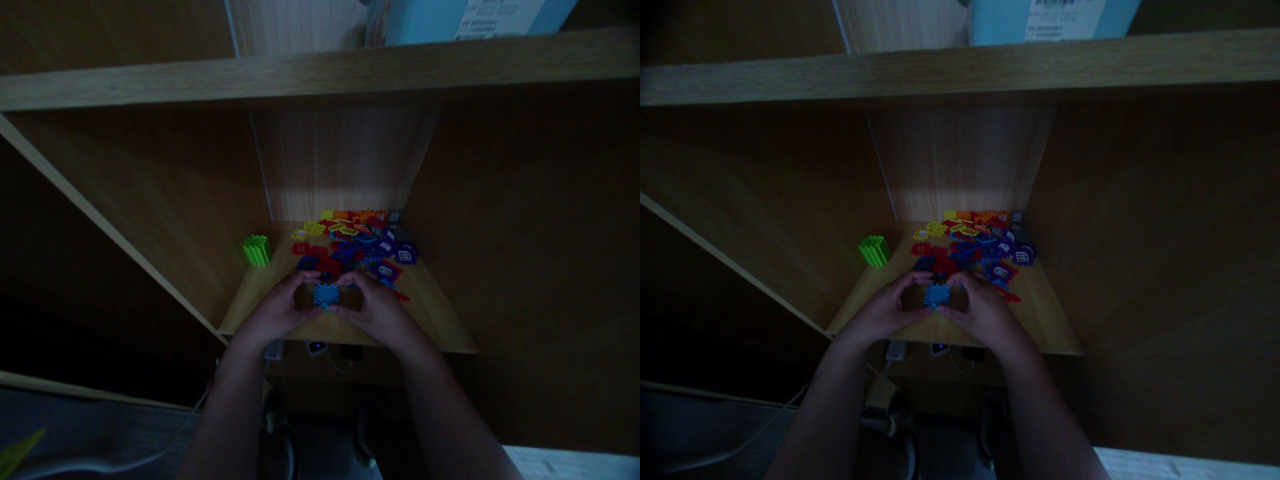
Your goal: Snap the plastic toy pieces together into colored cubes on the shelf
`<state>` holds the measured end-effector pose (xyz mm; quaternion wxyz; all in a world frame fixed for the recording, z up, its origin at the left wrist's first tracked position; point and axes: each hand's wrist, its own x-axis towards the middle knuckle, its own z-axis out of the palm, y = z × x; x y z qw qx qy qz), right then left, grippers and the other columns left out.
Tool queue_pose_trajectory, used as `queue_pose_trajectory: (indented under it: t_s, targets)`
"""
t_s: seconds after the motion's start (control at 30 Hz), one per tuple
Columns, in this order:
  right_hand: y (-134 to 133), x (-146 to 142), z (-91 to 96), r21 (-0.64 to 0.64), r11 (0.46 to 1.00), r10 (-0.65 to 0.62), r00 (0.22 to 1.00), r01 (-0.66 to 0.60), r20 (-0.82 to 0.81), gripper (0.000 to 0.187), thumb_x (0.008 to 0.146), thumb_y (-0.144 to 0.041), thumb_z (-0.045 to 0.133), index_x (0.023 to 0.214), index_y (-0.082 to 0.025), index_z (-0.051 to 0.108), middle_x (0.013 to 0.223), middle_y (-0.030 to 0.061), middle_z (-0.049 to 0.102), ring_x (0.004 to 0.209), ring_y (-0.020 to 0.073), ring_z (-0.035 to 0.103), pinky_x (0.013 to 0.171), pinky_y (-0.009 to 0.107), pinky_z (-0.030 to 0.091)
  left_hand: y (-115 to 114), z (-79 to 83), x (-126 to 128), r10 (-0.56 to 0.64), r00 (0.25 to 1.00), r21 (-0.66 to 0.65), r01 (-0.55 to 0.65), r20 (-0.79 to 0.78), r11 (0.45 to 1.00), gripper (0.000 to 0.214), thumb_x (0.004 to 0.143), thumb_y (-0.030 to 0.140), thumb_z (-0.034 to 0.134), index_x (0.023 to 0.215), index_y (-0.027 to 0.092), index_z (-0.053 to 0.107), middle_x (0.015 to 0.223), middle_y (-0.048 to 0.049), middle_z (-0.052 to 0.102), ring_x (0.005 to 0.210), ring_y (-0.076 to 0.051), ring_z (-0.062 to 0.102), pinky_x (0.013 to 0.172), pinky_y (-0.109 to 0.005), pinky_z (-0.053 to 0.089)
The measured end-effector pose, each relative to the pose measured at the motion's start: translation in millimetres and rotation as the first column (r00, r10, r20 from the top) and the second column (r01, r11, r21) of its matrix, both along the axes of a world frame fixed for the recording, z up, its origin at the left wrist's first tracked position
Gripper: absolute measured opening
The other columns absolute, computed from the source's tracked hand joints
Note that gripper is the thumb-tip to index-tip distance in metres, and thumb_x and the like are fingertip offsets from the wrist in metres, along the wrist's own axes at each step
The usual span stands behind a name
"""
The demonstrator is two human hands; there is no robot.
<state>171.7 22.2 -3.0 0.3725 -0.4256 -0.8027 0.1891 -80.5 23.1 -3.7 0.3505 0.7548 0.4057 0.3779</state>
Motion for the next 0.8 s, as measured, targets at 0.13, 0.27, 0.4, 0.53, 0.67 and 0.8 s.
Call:
queue_pose_trajectory:
  t_s: [0.13, 0.27, 0.4, 0.53, 0.67, 0.8]
  targets:
    - [-0.1, 0.3, -1.3, 0.009, 1.000, 0.004, 1.000, -0.004, -0.005, 0.039, 0.089, -0.029, 0.086, 0.121, -0.026, 0.063, 0.120, 0.0053, 0.073, 0.116, 0.0250, 0.071, 0.102, 0.042, 0.056, 0.0, 0.6, 0.3, -0.009, 1.000, -0.011, 0.009, -0.004, 1.000, 0.064, 0.087, 0.025, 0.084, 0.145, 0.027, 0.058, 0.149, -0.0086, 0.067, 0.141, -0.027, 0.061, 0.125, -0.047, 0.044]
    - [0.3, 0.7, -2.0, -0.008, 1.000, 0.008, 1.000, -0.008, -0.007, 0.040, 0.089, -0.030, 0.086, 0.123, -0.026, 0.063, 0.122, 0.0056, 0.073, 0.117, 0.0245, 0.070, 0.103, 0.042, 0.056, 0.9, -1.3, 0.2, -0.006, 1.000, -0.013, 0.006, 0.002, 1.000, 0.065, 0.086, 0.023, 0.084, 0.145, 0.026, 0.059, 0.148, -0.0091, 0.067, 0.139, -0.027, 0.063, 0.124, -0.047, 0.046]
    - [0.7, 1.1, -1.5, 0.001, 1.000, 0.014, 1.000, -0.014, 0.005, 0.043, 0.088, -0.029, 0.087, 0.123, -0.027, 0.063, 0.122, 0.0061, 0.074, 0.117, 0.0257, 0.070, 0.102, 0.042, 0.056, 2.0, -5.0, -1.5, -0.017, 1.000, -0.008, 0.017, 0.008, 1.000, 0.067, 0.086, 0.023, 0.085, 0.147, 0.028, 0.058, 0.150, -0.0079, 0.066, 0.141, -0.027, 0.061, 0.124, -0.047, 0.045]
    - [-0.1, 1.6, -1.0, 0.014, 1.000, 0.018, 1.000, -0.018, 0.002, 0.045, 0.088, -0.033, 0.088, 0.125, -0.027, 0.063, 0.123, 0.0063, 0.074, 0.118, 0.0268, 0.071, 0.102, 0.043, 0.056, 1.9, -5.4, -2.7, -0.011, 1.000, 0.012, 0.012, -0.022, 1.000, 0.068, 0.085, 0.026, 0.087, 0.146, 0.029, 0.059, 0.150, -0.0077, 0.065, 0.142, -0.029, 0.060, 0.125, -0.049, 0.044]
    - [-0.2, 2.2, 0.0, 0.046, 0.999, -0.003, 1.000, 0.003, -0.001, 0.037, 0.095, -0.040, 0.080, 0.126, -0.027, 0.065, 0.125, 0.0066, 0.075, 0.120, 0.0272, 0.070, 0.103, 0.044, 0.056, 1.8, -5.8, -3.2, -0.003, 0.999, 0.031, 0.004, -0.038, 1.000, 0.067, 0.086, 0.031, 0.087, 0.147, 0.030, 0.059, 0.151, -0.0080, 0.064, 0.142, -0.029, 0.059, 0.126, -0.050, 0.043]
    - [1.8, 2.6, 1.6, 0.106, 0.991, -0.083, 0.996, 0.080, 0.021, 0.024, 0.104, -0.039, 0.068, 0.123, -0.025, 0.068, 0.121, 0.0081, 0.076, 0.117, 0.0286, 0.069, 0.102, 0.047, 0.056, 2.2, -6.8, -3.1, 0.002, 1.000, 0.031, -0.001, -0.031, 1.000, 0.066, 0.089, 0.035, 0.085, 0.148, 0.031, 0.057, 0.149, -0.0073, 0.066, 0.140, -0.028, 0.061, 0.125, -0.050, 0.044]
